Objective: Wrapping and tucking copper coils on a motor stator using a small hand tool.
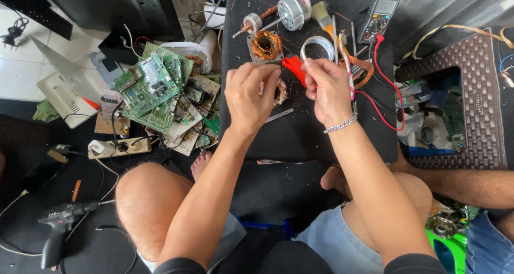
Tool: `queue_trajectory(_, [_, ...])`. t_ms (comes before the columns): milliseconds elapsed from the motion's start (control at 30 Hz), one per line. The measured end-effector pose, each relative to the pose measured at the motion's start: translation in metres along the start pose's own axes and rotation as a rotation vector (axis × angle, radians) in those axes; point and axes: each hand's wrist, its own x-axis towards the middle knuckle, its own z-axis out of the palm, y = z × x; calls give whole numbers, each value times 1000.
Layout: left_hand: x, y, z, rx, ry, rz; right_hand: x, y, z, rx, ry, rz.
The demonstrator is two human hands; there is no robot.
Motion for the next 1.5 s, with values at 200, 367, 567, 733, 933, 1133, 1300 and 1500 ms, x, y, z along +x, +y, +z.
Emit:
queue_trajectory(200, [-27, -23, 8, -157, -18, -436, -9, -3, 5, -589, -97, -673])
queue_trajectory(367, [-32, -21, 8, -222, -56, -515, -8, 8, 11, -660, -252, -693])
queue_trajectory(567, [-30, -23, 10, -227, -101, -480, 0, 16, 7, -753, -264, -721])
queue_trajectory(733, [-32, -29, 8, -148, -165, -425, 0, 23, 3, -801, -283, -745])
queue_trajectory(933, [-39, -40, 12, 71, -287, -275, 3, 31, 0, -938, -242, -736])
queue_trajectory(1133, [-45, -47, 15, 186, -314, -299, 5, 23, -6, -1006, -181, -700])
queue_trajectory(1300, [-52, -53, 19, 184, -349, -350, 4, 21, -9, -1080, -143, -545])
queue_trajectory(1500, [-53, -50, 22, 222, -348, -353, 6, 24, -10, -1084, -140, -511])
